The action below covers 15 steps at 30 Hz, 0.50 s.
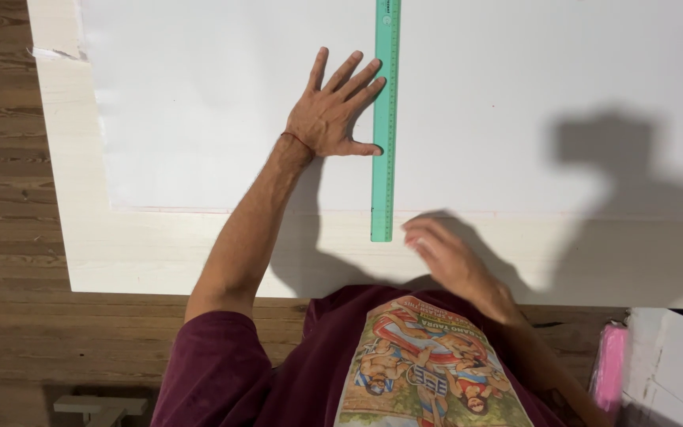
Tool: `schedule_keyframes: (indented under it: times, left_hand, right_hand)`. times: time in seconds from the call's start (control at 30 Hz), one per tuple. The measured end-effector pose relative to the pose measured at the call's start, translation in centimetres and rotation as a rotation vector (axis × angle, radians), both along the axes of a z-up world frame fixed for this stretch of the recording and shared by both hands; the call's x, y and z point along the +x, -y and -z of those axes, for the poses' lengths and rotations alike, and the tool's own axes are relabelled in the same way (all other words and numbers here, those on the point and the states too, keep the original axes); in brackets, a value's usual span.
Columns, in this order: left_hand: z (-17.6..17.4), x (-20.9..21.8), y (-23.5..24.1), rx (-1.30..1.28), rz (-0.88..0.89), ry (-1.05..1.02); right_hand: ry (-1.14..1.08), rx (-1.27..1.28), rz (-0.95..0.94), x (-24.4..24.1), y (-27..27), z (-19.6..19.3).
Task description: Marking straight lines on a large sheet of white material using a ruler and red chalk.
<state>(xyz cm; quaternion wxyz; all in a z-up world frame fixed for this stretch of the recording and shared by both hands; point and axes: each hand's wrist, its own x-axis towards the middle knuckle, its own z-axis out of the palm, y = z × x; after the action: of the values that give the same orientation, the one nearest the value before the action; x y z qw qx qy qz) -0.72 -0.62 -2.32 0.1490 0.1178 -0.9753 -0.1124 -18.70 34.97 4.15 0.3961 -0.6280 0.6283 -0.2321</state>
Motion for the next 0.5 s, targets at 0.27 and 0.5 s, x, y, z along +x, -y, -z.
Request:
schedule_keyframes:
  times: [0.27,0.5]
  left_hand:
    - [-0.1,-0.1,-0.4,0.007,-0.016,0.022]
    - [-0.8,-0.4,-0.2,0.009,-0.022,0.047]
  right_hand:
    - [0.028,-0.38,0.327,-8.8,11.3,-1.4]
    - [0.189,-0.314,0.32,-10.4,21.6,-1.4]
